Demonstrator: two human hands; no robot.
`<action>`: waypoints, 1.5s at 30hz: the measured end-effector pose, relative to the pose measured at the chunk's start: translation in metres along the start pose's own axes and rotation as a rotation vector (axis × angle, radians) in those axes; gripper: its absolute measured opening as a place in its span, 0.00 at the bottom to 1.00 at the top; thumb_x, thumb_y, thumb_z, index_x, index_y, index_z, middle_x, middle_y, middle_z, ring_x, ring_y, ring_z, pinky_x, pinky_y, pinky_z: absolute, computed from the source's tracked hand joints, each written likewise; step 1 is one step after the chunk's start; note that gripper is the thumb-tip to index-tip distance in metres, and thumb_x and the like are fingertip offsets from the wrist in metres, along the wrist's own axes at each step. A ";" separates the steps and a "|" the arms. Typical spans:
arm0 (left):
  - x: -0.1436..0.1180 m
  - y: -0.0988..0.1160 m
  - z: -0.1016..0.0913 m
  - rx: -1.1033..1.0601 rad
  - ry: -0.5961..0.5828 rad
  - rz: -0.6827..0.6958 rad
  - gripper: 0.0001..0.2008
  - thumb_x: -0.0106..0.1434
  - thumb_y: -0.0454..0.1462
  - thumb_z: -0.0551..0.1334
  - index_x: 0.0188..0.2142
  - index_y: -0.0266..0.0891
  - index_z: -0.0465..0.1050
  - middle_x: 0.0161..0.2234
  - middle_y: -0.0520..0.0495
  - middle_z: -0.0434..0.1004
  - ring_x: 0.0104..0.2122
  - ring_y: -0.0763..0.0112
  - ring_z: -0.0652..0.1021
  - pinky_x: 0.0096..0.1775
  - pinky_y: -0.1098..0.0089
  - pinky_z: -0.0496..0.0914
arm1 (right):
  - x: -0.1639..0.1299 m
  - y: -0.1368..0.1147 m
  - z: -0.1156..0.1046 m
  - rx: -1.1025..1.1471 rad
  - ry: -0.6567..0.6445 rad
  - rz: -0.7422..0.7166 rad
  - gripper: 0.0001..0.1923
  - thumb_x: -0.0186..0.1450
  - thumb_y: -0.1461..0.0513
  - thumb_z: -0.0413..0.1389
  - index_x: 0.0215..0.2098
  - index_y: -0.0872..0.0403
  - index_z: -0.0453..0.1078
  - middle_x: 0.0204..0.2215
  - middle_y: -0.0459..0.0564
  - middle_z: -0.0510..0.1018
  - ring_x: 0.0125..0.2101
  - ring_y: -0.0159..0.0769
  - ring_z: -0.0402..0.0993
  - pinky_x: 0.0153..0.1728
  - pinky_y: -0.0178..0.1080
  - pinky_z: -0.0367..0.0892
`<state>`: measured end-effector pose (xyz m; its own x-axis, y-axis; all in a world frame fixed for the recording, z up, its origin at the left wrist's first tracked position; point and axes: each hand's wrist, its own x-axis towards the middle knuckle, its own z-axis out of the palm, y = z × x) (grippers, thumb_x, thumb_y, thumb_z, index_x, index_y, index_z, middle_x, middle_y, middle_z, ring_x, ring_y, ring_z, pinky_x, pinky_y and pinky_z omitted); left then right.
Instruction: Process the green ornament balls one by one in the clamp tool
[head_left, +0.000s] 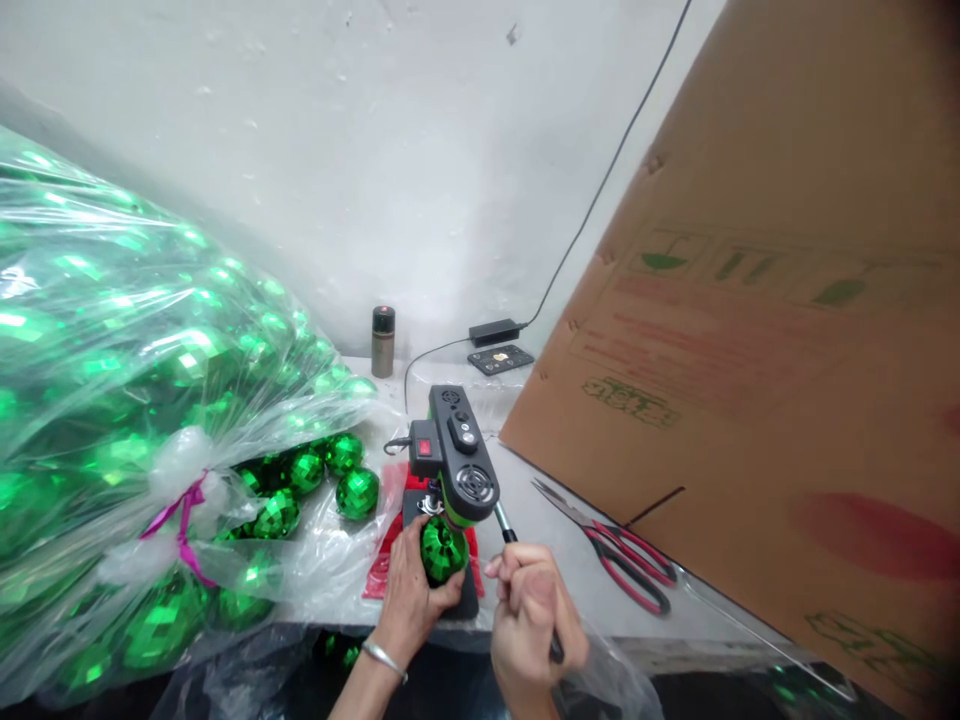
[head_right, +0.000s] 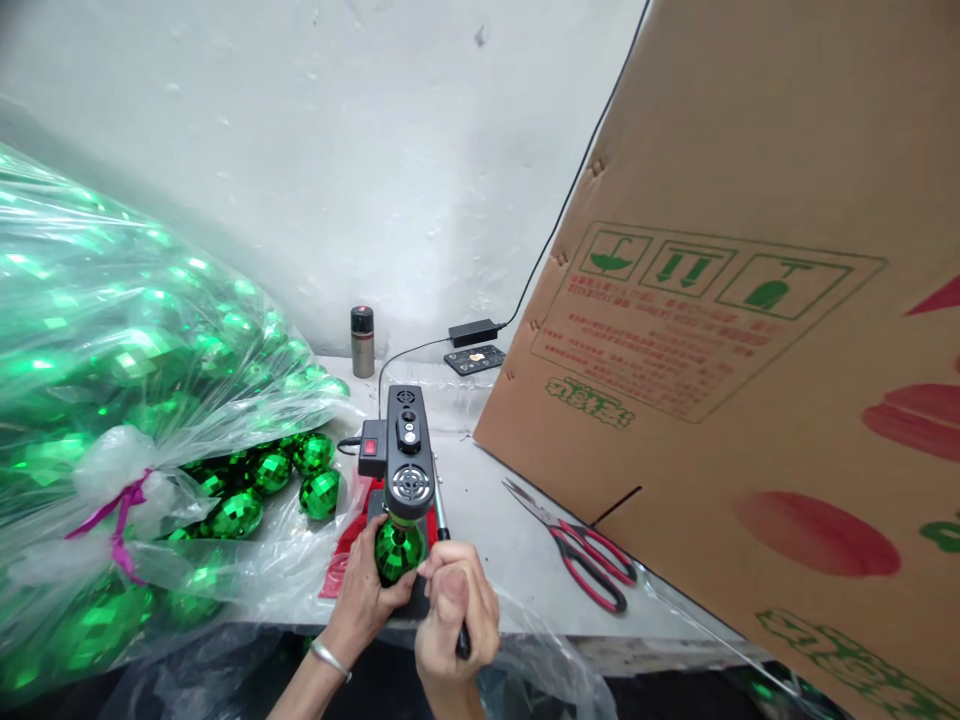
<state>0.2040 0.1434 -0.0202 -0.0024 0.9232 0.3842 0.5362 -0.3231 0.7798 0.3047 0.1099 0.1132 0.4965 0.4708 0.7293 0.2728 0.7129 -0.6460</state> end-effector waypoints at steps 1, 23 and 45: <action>0.000 0.000 0.000 0.002 -0.002 0.003 0.33 0.59 0.42 0.67 0.62 0.33 0.65 0.55 0.29 0.77 0.53 0.42 0.80 0.56 0.39 0.76 | 0.000 0.000 0.001 0.001 0.007 0.002 0.21 0.77 0.65 0.47 0.24 0.52 0.61 0.24 0.42 0.67 0.25 0.29 0.66 0.25 0.33 0.63; 0.003 0.002 -0.001 0.008 -0.005 -0.004 0.33 0.60 0.44 0.66 0.62 0.32 0.66 0.55 0.28 0.78 0.54 0.42 0.81 0.57 0.41 0.75 | -0.009 0.012 0.001 -0.025 0.024 -0.053 0.22 0.76 0.65 0.47 0.23 0.52 0.61 0.23 0.42 0.67 0.24 0.30 0.68 0.23 0.33 0.63; -0.103 -0.033 -0.046 -0.009 0.118 0.157 0.36 0.63 0.59 0.68 0.63 0.46 0.66 0.61 0.29 0.74 0.61 0.41 0.77 0.57 0.44 0.76 | 0.035 -0.031 0.001 -0.127 -0.165 0.047 0.20 0.78 0.61 0.50 0.26 0.52 0.63 0.22 0.43 0.64 0.23 0.30 0.61 0.25 0.36 0.57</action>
<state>0.1475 0.0490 -0.0625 -0.0186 0.8305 0.5566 0.5300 -0.4639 0.7099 0.3130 0.1046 0.1584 0.3722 0.5882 0.7180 0.3593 0.6220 -0.6957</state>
